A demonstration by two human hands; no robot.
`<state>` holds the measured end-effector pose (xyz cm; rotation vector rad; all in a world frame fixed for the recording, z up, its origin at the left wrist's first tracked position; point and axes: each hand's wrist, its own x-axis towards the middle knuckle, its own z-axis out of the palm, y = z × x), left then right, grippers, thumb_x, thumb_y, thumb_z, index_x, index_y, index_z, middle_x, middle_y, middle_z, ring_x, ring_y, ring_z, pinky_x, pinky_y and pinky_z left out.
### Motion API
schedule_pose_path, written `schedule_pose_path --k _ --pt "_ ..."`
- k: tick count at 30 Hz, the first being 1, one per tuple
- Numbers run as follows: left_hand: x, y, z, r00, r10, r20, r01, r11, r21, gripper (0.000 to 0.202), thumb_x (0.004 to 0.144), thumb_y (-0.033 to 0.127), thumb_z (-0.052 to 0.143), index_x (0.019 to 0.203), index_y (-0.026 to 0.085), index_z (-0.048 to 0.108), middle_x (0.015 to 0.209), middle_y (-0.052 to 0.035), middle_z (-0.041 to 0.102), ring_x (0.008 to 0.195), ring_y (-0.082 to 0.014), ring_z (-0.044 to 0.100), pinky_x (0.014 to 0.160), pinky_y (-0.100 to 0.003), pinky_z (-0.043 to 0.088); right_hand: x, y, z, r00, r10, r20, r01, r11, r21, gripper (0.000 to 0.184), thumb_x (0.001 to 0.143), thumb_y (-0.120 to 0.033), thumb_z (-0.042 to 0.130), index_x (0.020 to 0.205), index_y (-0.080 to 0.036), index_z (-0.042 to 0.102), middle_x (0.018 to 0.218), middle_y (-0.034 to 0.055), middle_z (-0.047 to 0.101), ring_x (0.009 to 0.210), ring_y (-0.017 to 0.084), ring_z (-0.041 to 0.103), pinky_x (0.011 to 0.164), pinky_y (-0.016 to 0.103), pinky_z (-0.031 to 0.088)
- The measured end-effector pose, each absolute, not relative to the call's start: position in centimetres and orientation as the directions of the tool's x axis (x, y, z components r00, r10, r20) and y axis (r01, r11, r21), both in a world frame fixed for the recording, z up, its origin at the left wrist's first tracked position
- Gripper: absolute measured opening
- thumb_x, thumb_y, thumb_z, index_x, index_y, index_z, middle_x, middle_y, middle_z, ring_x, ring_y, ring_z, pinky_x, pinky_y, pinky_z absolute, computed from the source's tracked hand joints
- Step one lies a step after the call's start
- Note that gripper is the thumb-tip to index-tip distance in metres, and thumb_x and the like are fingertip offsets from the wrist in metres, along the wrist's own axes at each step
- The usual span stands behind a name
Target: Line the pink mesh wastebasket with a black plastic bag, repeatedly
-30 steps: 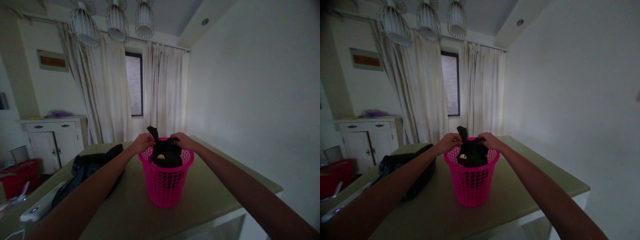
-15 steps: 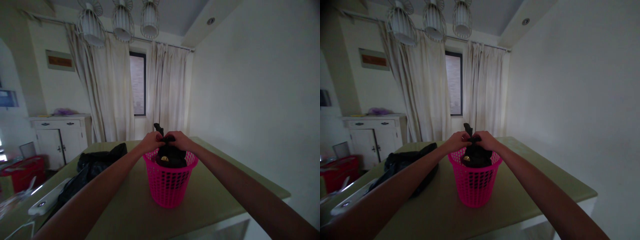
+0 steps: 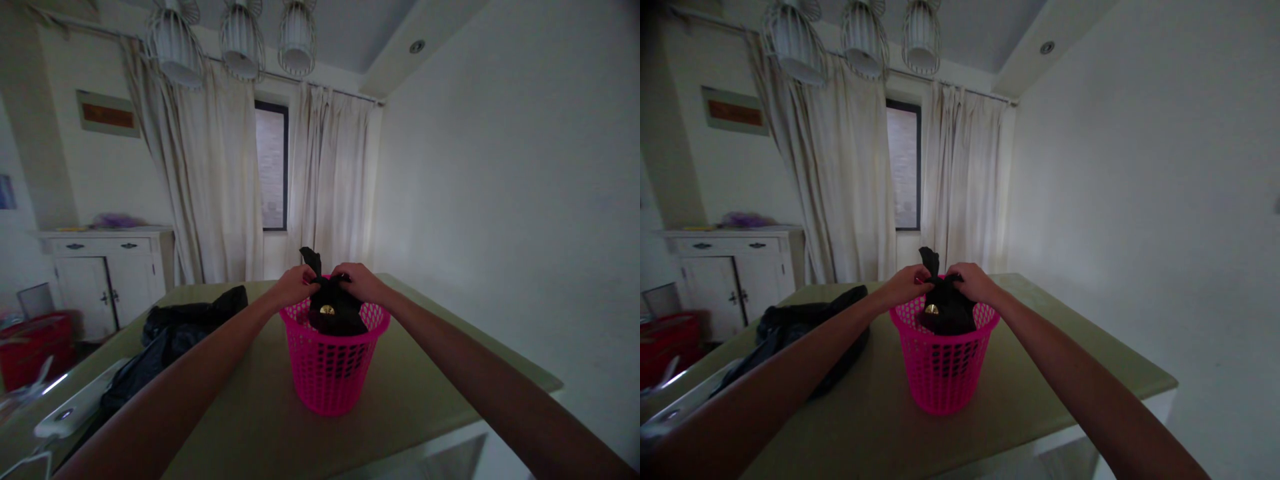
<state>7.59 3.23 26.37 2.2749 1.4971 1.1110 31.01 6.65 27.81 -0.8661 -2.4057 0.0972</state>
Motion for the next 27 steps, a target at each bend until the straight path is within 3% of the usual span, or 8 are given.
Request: schedule_pose_path --k 3,11,15,18,23,27 --pt "7.5 3.3 26.5 0.210 0.862 0.461 0.722 -0.455 0.522 0.020 0.080 0.033 0.076 0.092 0.019 0.069 0.091 -0.0046 0.076 0.083 -0.0215 0.071 0.071 -0.030 0.052 30.9 6.1 27.8 -0.637 0.567 0.522 0.512 0.818 -0.264 0.034 0.077 -0.002 0.063 0.102 -0.020 0.076 0.099 0.0037 0.076 0.094 0.020 0.068 0.085 0.030 0.049" --pt "7.0 3.1 26.3 0.144 0.861 0.487 0.746 -0.418 0.518 0.005 0.084 0.020 0.066 0.089 0.020 0.067 0.087 -0.0033 0.075 0.080 -0.0190 0.071 0.072 -0.028 0.051 31.5 6.5 27.1 -0.671 0.635 0.383 0.566 0.773 -0.287 0.026 0.080 -0.004 0.063 0.094 -0.018 0.079 0.086 0.0026 0.077 0.082 0.018 0.070 0.076 0.028 0.050" --pt "7.4 2.6 26.8 0.276 0.804 0.526 0.733 -0.530 0.425 0.020 0.082 0.023 0.068 0.102 0.021 0.072 0.093 -0.0029 0.076 0.087 -0.0194 0.071 0.079 -0.028 0.052 31.0 5.8 28.0 -0.665 0.606 0.435 0.536 0.794 -0.287 0.036 0.077 0.001 0.058 0.097 -0.020 0.080 0.093 0.0026 0.079 0.089 0.019 0.071 0.084 0.030 0.052" --pt "7.4 2.1 27.5 0.338 0.801 0.494 0.786 -0.529 0.319 0.017 0.083 0.027 0.067 0.097 0.023 0.076 0.090 -0.0023 0.077 0.086 -0.0206 0.071 0.076 -0.029 0.050 31.0 5.4 28.4 -0.667 0.561 0.490 0.508 0.824 -0.252 0.045 0.075 0.003 0.053 0.101 -0.022 0.079 0.101 0.0025 0.078 0.097 0.019 0.071 0.091 0.032 0.051" --pt "7.1 1.9 27.7 0.143 0.861 0.488 0.884 -0.333 0.328 0.020 0.085 0.027 0.061 0.096 0.022 0.077 0.084 -0.0043 0.076 0.081 -0.0234 0.071 0.072 -0.031 0.047 32.2 5.7 27.6 -0.678 0.588 0.441 0.557 0.803 -0.214 0.036 0.081 0.000 0.054 0.102 -0.017 0.078 0.099 0.0072 0.077 0.095 0.021 0.070 0.090 0.035 0.052" --pt "7.4 2.1 27.2 0.101 0.859 0.501 0.886 -0.306 0.347 0.019 0.086 0.027 0.058 0.096 0.021 0.073 0.088 -0.0055 0.076 0.082 -0.0234 0.070 0.071 -0.031 0.046 32.2 5.2 28.1 -0.667 0.619 0.415 0.571 0.782 -0.250 0.030 0.083 -0.005 0.057 0.103 -0.014 0.077 0.107 0.0100 0.076 0.100 0.022 0.070 0.093 0.035 0.052"
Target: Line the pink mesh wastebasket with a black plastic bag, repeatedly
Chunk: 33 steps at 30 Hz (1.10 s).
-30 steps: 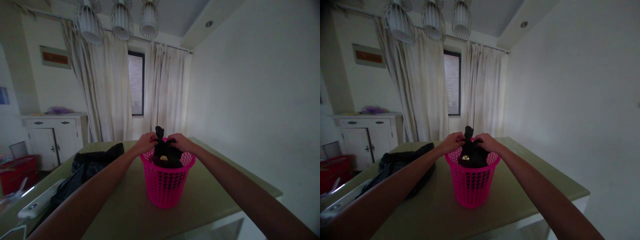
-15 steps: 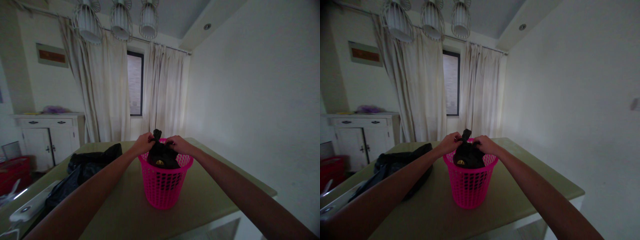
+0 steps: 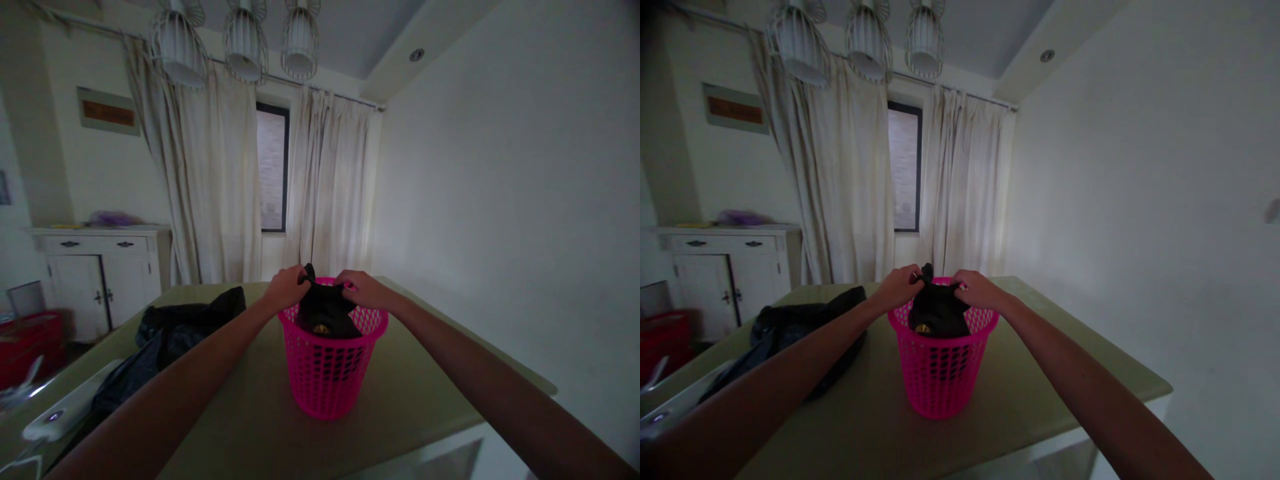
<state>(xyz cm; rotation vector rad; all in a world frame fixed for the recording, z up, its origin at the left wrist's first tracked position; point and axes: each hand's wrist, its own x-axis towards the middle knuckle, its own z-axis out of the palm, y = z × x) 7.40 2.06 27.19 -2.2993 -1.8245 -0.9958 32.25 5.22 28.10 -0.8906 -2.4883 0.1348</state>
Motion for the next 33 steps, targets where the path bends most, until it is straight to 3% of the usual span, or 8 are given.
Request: schedule_pose_path --k 3,6,12,16,20,25,30,33 --pt "7.9 2.3 27.2 0.135 0.851 0.508 0.852 -0.362 0.379 0.014 0.086 0.030 0.059 0.087 0.021 0.069 0.084 -0.0045 0.075 0.079 -0.0217 0.068 0.068 -0.030 0.043 30.8 3.9 29.2 -0.648 0.592 0.479 0.549 0.799 -0.246 0.022 0.096 -0.023 0.058 0.108 -0.017 0.076 0.115 0.0103 0.074 0.107 0.022 0.069 0.096 0.034 0.051" --pt "8.1 2.5 27.5 0.165 0.861 0.481 0.782 -0.411 0.468 0.013 0.085 0.030 0.059 0.080 0.021 0.067 0.077 -0.0027 0.073 0.075 -0.0199 0.068 0.064 -0.028 0.043 28.9 2.9 29.8 -0.624 0.634 0.458 0.676 0.731 -0.090 0.029 0.093 -0.044 0.071 0.110 -0.021 0.075 0.108 0.0098 0.076 0.101 0.025 0.070 0.087 0.033 0.051" --pt "6.6 2.5 27.5 0.118 0.853 0.508 0.859 -0.344 0.379 0.012 0.084 0.029 0.057 0.083 0.022 0.067 0.079 -0.0030 0.073 0.075 -0.0211 0.067 0.066 -0.030 0.042 29.5 4.2 28.7 -0.596 0.687 0.415 0.791 0.593 0.153 0.019 0.100 -0.031 0.061 0.098 -0.023 0.079 0.097 0.0104 0.079 0.092 0.027 0.072 0.075 0.033 0.046" --pt "5.9 3.0 27.0 0.102 0.870 0.482 0.866 -0.316 0.388 0.014 0.084 0.024 0.057 0.090 0.021 0.070 0.086 -0.0047 0.075 0.081 -0.0220 0.069 0.072 -0.031 0.047 31.6 6.0 28.0 -0.541 0.698 0.470 0.785 0.619 -0.016 0.016 0.098 -0.026 0.062 0.098 -0.024 0.078 0.095 0.0057 0.079 0.090 0.023 0.071 0.076 0.029 0.046" --pt "7.1 3.2 27.2 0.261 0.825 0.502 0.748 -0.502 0.435 0.025 0.083 0.027 0.065 0.106 0.022 0.073 0.098 -0.0039 0.078 0.090 -0.0205 0.071 0.081 -0.030 0.052 31.3 5.8 28.6 -0.543 0.641 0.543 0.671 0.720 -0.178 0.021 0.096 -0.016 0.057 0.106 -0.023 0.075 0.096 0.0031 0.078 0.089 0.019 0.070 0.080 0.028 0.047" --pt "6.5 3.5 28.1 0.296 0.838 0.459 0.747 -0.503 0.435 0.021 0.085 0.039 0.068 0.080 0.021 0.077 0.079 -0.0037 0.076 0.076 -0.0197 0.070 0.072 -0.029 0.050 31.1 5.2 29.2 -0.576 0.584 0.572 0.595 0.779 -0.196 0.024 0.096 -0.014 0.054 0.105 -0.022 0.074 0.098 0.0040 0.077 0.091 0.019 0.068 0.084 0.029 0.047" --pt "4.2 3.9 27.9 0.175 0.854 0.490 0.830 -0.395 0.393 0.025 0.088 0.038 0.064 0.079 0.020 0.078 0.075 -0.0041 0.076 0.074 -0.0200 0.069 0.069 -0.029 0.047 32.9 7.3 27.9 -0.502 0.691 0.519 0.652 0.697 -0.298 0.019 0.095 -0.019 0.056 0.098 -0.019 0.075 0.092 0.0050 0.077 0.088 0.020 0.070 0.082 0.031 0.050" --pt "5.1 3.5 27.9 0.157 0.846 0.509 0.877 -0.356 0.322 0.026 0.092 0.037 0.059 0.086 0.020 0.078 0.081 -0.0058 0.077 0.077 -0.0209 0.071 0.070 -0.029 0.047 31.7 7.4 28.0 -0.493 0.702 0.514 0.615 0.699 -0.365 0.024 0.095 -0.024 0.058 0.112 -0.020 0.074 0.106 0.0065 0.079 0.098 0.021 0.072 0.088 0.033 0.053"
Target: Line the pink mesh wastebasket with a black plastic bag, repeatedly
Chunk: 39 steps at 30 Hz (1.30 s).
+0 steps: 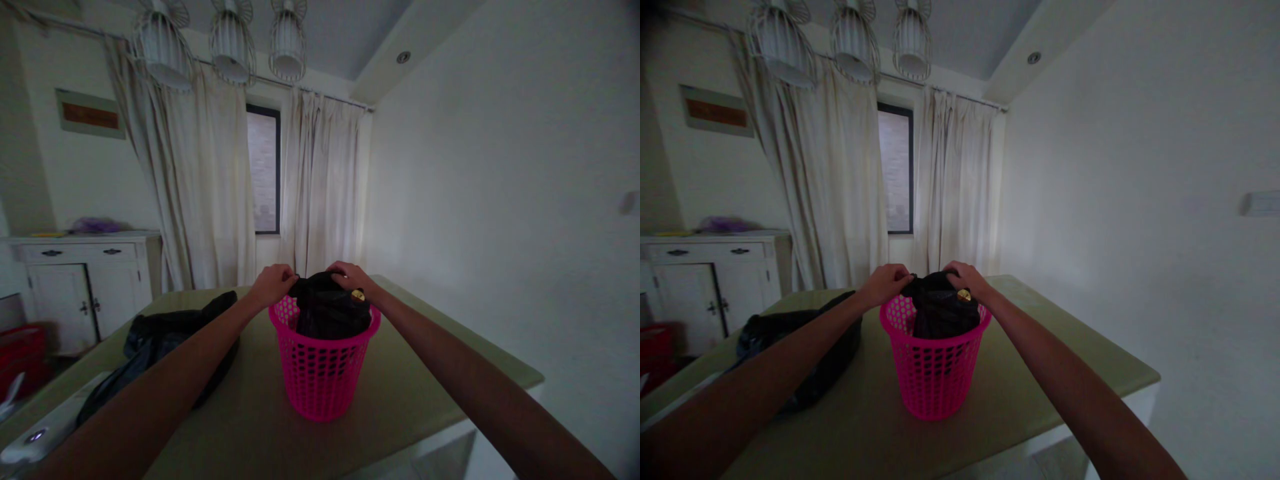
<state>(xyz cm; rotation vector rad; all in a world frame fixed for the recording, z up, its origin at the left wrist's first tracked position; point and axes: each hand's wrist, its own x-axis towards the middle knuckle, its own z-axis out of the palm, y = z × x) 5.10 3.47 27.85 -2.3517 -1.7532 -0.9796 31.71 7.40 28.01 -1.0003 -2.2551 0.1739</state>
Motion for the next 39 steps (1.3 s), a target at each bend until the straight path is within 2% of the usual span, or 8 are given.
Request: schedule_pose_path --k 3,8,13,19,24,28,34,39 --pt "6.7 2.9 28.2 0.141 0.847 0.513 0.891 -0.334 0.307 0.029 0.094 0.038 0.055 0.089 0.019 0.076 0.083 -0.0075 0.078 0.078 -0.0224 0.071 0.069 -0.030 0.046 29.5 6.0 29.0 -0.555 0.657 0.510 0.599 0.741 -0.303 0.038 0.091 -0.037 0.070 0.126 -0.023 0.072 0.116 0.0080 0.078 0.105 0.023 0.072 0.092 0.033 0.052" --pt "5.8 3.1 28.3 0.089 0.862 0.500 0.922 -0.261 0.286 0.028 0.094 0.039 0.057 0.086 0.020 0.075 0.085 -0.0087 0.077 0.082 -0.0242 0.072 0.070 -0.030 0.046 29.6 5.2 30.1 -0.678 0.614 0.405 0.671 0.742 -0.003 0.017 0.094 -0.027 0.066 0.099 -0.026 0.083 0.098 0.0049 0.082 0.095 0.023 0.073 0.082 0.030 0.047" --pt "4.0 3.5 27.5 0.095 0.861 0.500 0.918 -0.270 0.290 0.023 0.093 0.033 0.059 0.084 0.019 0.074 0.087 -0.0092 0.078 0.082 -0.0235 0.073 0.072 -0.030 0.049 32.2 6.5 29.3 -0.560 0.689 0.460 0.715 0.682 -0.151 0.016 0.093 -0.024 0.065 0.093 -0.023 0.082 0.086 0.0019 0.080 0.083 0.019 0.072 0.075 0.027 0.047" --pt "6.2 3.5 27.8 0.225 0.859 0.460 0.707 -0.469 0.529 0.027 0.090 0.042 0.062 0.096 0.018 0.074 0.087 -0.0077 0.078 0.079 -0.0208 0.072 0.071 -0.030 0.053 30.2 4.4 29.8 -0.630 0.565 0.533 0.540 0.812 -0.222 0.024 0.090 -0.020 0.067 0.113 -0.021 0.076 0.107 0.0051 0.079 0.098 0.021 0.072 0.090 0.031 0.050" --pt "6.4 2.8 27.4 0.463 0.841 0.279 0.510 -0.510 0.692 0.033 0.077 0.036 0.071 0.103 0.016 0.073 0.101 -0.0094 0.079 0.088 -0.0223 0.074 0.080 -0.033 0.057 29.3 4.0 30.6 -0.574 0.593 0.565 0.576 0.783 -0.236 0.028 0.092 -0.010 0.054 0.102 -0.021 0.077 0.101 0.0042 0.079 0.096 0.020 0.071 0.091 0.032 0.050" --pt "5.5 2.9 26.9 0.413 0.859 0.304 0.596 -0.507 0.623 0.030 0.069 0.025 0.071 0.099 0.016 0.073 0.097 -0.0083 0.079 0.088 -0.0238 0.073 0.080 -0.034 0.056 30.8 5.2 30.2 -0.421 0.667 0.614 0.629 0.703 -0.332 0.028 0.090 -0.008 0.052 0.100 -0.021 0.075 0.098 0.0035 0.078 0.094 0.020 0.070 0.088 0.032 0.050" --pt "5.2 3.1 27.4 0.188 0.856 0.482 0.782 -0.427 0.454 0.020 0.073 0.020 0.062 0.090 0.018 0.074 0.085 -0.0065 0.077 0.081 -0.0234 0.072 0.071 -0.032 0.051 33.3 5.9 29.5 -0.465 0.743 0.481 0.749 0.620 -0.234 0.026 0.094 -0.012 0.051 0.103 -0.020 0.073 0.099 0.0068 0.078 0.093 0.022 0.070 0.085 0.033 0.049" --pt "6.6 2.4 28.0 0.156 0.869 0.469 0.686 -0.437 0.582 0.028 0.075 0.021 0.059 0.095 0.017 0.077 0.088 -0.0067 0.079 0.078 -0.0215 0.072 0.072 -0.031 0.053 30.7 3.8 30.0 -0.647 0.624 0.439 0.663 0.744 -0.081 0.053 0.089 -0.039 0.074 0.137 -0.019 0.062 0.125 0.0134 0.074 0.112 0.029 0.069 0.095 0.039 0.050"
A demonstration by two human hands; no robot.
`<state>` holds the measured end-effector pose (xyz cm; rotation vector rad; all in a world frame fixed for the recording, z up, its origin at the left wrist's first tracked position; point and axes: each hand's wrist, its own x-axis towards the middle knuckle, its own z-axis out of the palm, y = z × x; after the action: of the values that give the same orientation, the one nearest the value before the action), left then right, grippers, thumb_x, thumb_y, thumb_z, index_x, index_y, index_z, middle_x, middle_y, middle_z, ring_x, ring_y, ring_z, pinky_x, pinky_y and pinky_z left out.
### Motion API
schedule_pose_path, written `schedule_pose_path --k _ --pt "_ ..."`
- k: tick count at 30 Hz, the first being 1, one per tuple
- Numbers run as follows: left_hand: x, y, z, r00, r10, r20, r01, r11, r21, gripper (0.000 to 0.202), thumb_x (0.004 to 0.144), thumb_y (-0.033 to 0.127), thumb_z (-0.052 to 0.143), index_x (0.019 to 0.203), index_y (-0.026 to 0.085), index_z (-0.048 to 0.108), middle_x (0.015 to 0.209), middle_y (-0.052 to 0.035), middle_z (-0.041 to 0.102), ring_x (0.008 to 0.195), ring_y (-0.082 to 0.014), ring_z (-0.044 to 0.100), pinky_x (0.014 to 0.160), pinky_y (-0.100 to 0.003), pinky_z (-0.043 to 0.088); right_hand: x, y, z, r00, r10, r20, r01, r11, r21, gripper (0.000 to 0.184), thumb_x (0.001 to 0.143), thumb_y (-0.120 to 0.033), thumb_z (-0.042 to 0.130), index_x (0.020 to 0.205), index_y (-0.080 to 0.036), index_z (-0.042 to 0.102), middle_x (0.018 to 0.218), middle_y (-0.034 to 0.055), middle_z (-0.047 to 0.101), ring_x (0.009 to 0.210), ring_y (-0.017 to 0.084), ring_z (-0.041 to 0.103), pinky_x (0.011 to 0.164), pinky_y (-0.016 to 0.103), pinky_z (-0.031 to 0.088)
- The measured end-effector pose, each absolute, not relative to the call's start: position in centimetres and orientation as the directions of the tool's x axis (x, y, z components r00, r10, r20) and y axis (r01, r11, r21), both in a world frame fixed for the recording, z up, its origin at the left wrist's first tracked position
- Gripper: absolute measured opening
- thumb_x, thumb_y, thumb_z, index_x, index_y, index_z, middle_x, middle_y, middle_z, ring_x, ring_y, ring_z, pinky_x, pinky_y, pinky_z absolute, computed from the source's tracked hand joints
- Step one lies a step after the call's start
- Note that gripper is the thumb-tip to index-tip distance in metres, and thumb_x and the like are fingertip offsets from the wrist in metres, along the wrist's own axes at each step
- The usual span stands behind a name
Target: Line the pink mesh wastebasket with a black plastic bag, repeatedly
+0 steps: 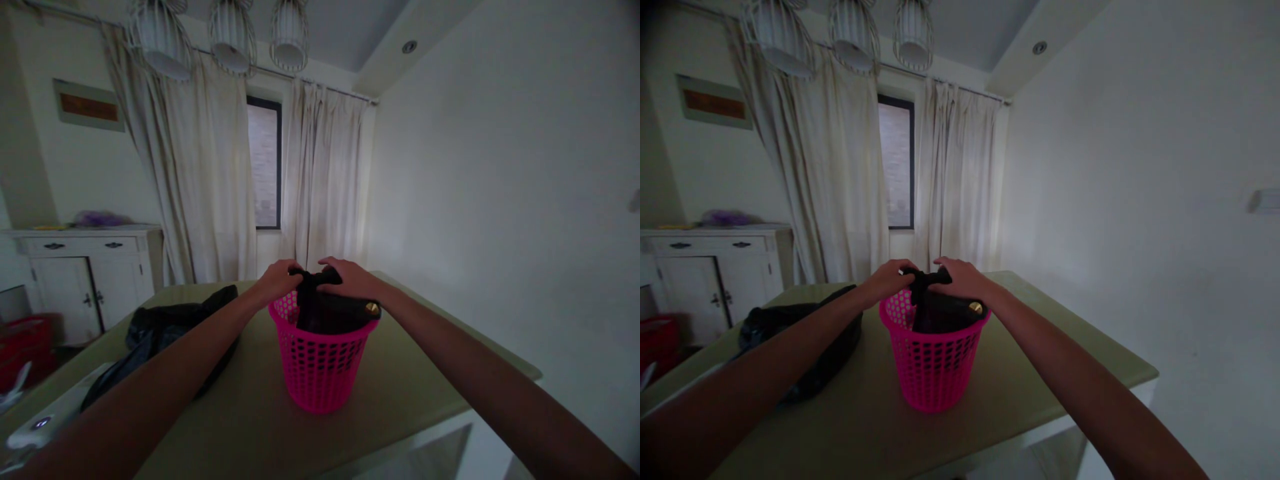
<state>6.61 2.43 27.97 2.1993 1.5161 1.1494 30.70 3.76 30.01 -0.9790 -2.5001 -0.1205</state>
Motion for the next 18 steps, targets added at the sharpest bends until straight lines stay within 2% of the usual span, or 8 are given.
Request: schedule_pose_path --k 1,4,5,7,9,12,15,18 --pt "6.8 2.4 27.9 0.170 0.869 0.464 0.652 -0.452 0.609 0.029 0.075 0.021 0.058 0.096 0.017 0.078 0.088 -0.0064 0.079 0.078 -0.0211 0.072 0.072 -0.031 0.054 30.0 3.2 30.2 -0.669 0.605 0.432 0.662 0.749 -0.023 0.051 0.090 -0.040 0.074 0.135 -0.020 0.064 0.125 0.0137 0.074 0.114 0.030 0.069 0.095 0.040 0.050" --pt "6.5 2.8 27.7 0.213 0.861 0.462 0.601 -0.488 0.633 0.031 0.074 0.020 0.058 0.096 0.017 0.080 0.086 -0.0051 0.080 0.076 -0.0202 0.073 0.071 -0.030 0.054 28.7 2.1 30.7 -0.688 0.621 0.375 0.713 0.675 0.191 0.022 0.098 -0.029 0.063 0.113 -0.020 0.077 0.111 0.0138 0.078 0.108 0.030 0.071 0.092 0.039 0.049" --pt "6.2 3.0 27.6 0.216 0.856 0.469 0.614 -0.493 0.617 0.031 0.073 0.020 0.059 0.096 0.018 0.080 0.085 -0.0049 0.080 0.076 -0.0202 0.073 0.071 -0.029 0.054 28.6 2.1 30.8 -0.684 0.637 0.355 0.725 0.647 0.237 0.022 0.100 -0.027 0.060 0.107 -0.020 0.079 0.107 0.0137 0.079 0.105 0.030 0.072 0.090 0.039 0.049" --pt "5.4 3.3 27.6 0.210 0.846 0.490 0.665 -0.491 0.562 0.031 0.072 0.018 0.060 0.093 0.018 0.081 0.085 -0.0048 0.080 0.078 -0.0206 0.073 0.072 -0.030 0.054 29.1 2.4 30.7 -0.669 0.653 0.355 0.740 0.626 0.245 0.026 0.102 -0.026 0.056 0.106 -0.021 0.081 0.106 0.0123 0.080 0.101 0.028 0.073 0.086 0.036 0.048" --pt "4.8 3.3 27.7 0.203 0.841 0.501 0.714 -0.477 0.512 0.031 0.071 0.016 0.060 0.093 0.018 0.082 0.085 -0.0049 0.080 0.080 -0.0209 0.073 0.074 -0.030 0.053 30.0 3.1 30.5 -0.643 0.652 0.403 0.753 0.634 0.175 0.027 0.102 -0.028 0.056 0.109 -0.023 0.081 0.108 0.0099 0.080 0.101 0.027 0.073 0.084 0.034 0.048" --pt "4.1 3.2 27.8 0.179 0.843 0.507 0.757 -0.447 0.476 0.031 0.072 0.014 0.060 0.094 0.018 0.082 0.087 -0.0050 0.081 0.082 -0.0209 0.073 0.076 -0.030 0.053 31.4 4.5 30.0 -0.584 0.636 0.504 0.737 0.676 0.002 0.026 0.100 -0.028 0.057 0.105 -0.024 0.082 0.104 0.0063 0.081 0.096 0.023 0.073 0.083 0.032 0.048" --pt "3.7 3.1 27.6 0.152 0.848 0.507 0.787 -0.414 0.457 0.033 0.074 0.012 0.058 0.096 0.017 0.082 0.090 -0.0061 0.081 0.085 -0.0217 0.073 0.078 -0.030 0.053 32.6 5.3 29.7 -0.465 0.650 0.601 0.677 0.699 -0.232 0.024 0.096 -0.030 0.059 0.092 -0.023 0.082 0.089 0.0032 0.080 0.085 0.020 0.070 0.078 0.031 0.047" --pt "3.3 3.4 27.3 0.152 0.856 0.494 0.801 -0.399 0.446 0.036 0.075 0.011 0.056 0.100 0.017 0.081 0.095 -0.0073 0.080 0.088 -0.0223 0.074 0.081 -0.030 0.054 33.3 5.5 29.6 -0.294 0.697 0.654 0.549 0.683 -0.481 0.024 0.090 -0.036 0.061 0.083 -0.021 0.079 0.074 0.0009 0.073 0.073 0.019 0.064 0.070 0.030 0.045"
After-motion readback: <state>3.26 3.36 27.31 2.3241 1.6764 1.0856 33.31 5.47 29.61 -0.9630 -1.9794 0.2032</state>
